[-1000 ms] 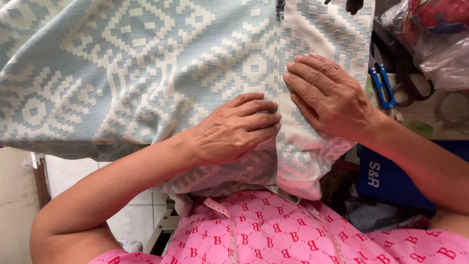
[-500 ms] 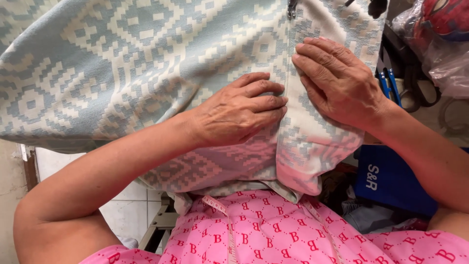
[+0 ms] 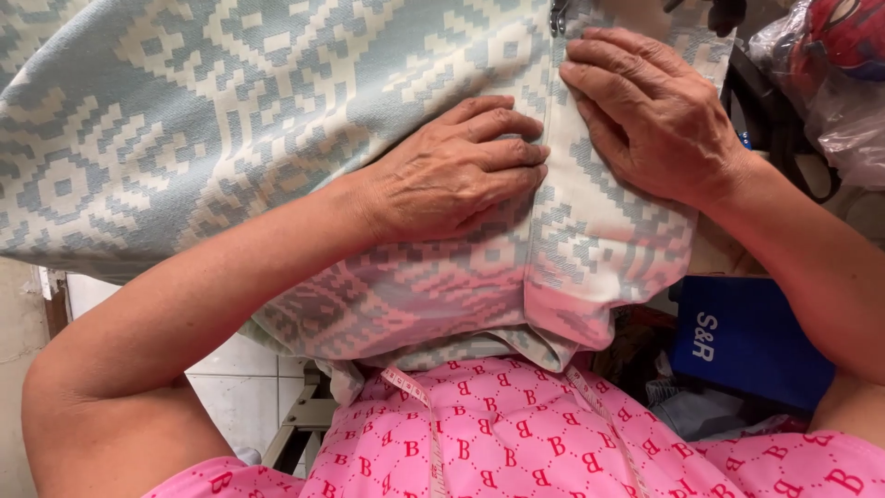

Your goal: The person is folding and aligning the edge of a curtain fabric to prepare it for sewing a hem.

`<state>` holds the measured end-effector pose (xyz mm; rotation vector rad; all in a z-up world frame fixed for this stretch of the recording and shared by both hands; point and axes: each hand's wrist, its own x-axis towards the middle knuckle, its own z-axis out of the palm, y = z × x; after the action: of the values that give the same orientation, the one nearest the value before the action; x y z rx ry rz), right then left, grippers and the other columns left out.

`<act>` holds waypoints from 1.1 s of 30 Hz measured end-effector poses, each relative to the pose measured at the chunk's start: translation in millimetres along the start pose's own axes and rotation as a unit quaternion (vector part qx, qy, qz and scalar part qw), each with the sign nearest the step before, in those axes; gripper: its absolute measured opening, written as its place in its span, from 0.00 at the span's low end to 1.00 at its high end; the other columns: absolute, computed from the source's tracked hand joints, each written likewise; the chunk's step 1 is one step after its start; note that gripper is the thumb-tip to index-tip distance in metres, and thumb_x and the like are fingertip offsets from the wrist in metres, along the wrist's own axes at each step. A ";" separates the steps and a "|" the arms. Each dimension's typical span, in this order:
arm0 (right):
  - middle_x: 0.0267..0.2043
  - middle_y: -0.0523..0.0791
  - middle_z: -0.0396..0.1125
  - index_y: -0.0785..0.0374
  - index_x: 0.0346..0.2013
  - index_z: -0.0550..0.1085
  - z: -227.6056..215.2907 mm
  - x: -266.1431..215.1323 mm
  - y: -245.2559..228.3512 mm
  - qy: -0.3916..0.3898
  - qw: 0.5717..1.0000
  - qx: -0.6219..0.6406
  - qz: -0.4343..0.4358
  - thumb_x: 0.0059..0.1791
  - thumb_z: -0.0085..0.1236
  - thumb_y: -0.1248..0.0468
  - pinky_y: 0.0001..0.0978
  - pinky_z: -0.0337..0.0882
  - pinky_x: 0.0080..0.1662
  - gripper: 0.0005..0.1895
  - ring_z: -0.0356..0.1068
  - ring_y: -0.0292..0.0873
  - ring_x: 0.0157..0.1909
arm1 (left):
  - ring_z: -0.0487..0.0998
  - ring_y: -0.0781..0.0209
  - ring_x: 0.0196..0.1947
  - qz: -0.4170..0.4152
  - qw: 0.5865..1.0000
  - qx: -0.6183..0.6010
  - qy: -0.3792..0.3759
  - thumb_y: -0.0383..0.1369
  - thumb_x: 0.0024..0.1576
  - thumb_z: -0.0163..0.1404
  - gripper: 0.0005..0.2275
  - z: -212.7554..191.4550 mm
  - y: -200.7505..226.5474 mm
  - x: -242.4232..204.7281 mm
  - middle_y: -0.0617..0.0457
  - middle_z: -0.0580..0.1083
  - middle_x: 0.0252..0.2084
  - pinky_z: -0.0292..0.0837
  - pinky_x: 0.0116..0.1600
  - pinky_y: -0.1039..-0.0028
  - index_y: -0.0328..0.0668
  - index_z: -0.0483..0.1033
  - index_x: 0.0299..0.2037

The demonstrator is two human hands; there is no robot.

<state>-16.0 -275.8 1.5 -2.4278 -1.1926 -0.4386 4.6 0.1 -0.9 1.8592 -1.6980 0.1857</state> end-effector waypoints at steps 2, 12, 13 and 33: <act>0.61 0.63 0.72 0.81 0.57 0.76 -0.2 2.8 2.8 0.009 1.000 0.006 -0.012 0.61 0.56 0.76 0.55 0.71 0.68 0.10 0.73 0.67 0.64 | 0.74 0.42 0.58 0.005 1.000 0.002 0.002 0.25 0.65 0.49 0.08 -0.6 -3.6 0.5 0.44 0.77 0.53 0.63 0.67 0.51 0.33 0.78 0.52; 0.62 0.64 0.72 0.81 0.59 0.75 0.9 7.5 24.7 0.004 0.999 -0.005 -0.040 0.64 0.55 0.76 0.54 0.74 0.65 0.10 0.74 0.66 0.64 | 0.73 0.43 0.59 -0.003 1.000 0.029 -0.005 0.25 0.62 0.55 0.10 -1.1 -17.3 2.2 0.46 0.77 0.53 0.62 0.68 0.51 0.34 0.77 0.52; 0.62 0.63 0.72 0.79 0.59 0.75 3.0 4.9 28.7 0.003 0.999 -0.013 -0.037 0.64 0.55 0.76 0.53 0.75 0.64 0.10 0.75 0.65 0.63 | 0.72 0.44 0.59 0.000 0.999 0.034 -0.002 0.25 0.62 0.55 0.10 -0.3 -19.3 2.2 0.46 0.76 0.53 0.62 0.67 0.51 0.34 0.77 0.52; 0.44 0.34 0.74 0.46 0.63 0.78 40.2 -17.1 92.6 -0.052 0.948 -0.313 -0.007 0.69 0.54 0.55 0.29 0.69 0.34 0.09 0.74 0.36 0.38 | 0.73 0.46 0.58 0.024 0.997 0.074 0.023 0.26 0.68 0.49 0.06 3.0 -54.7 2.9 0.47 0.77 0.51 0.62 0.66 0.55 0.34 0.77 0.51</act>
<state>52.5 -319.6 -60.8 -3.0047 -1.2535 -0.8031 55.8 -4.2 -20.3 1.9056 -1.7403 0.3804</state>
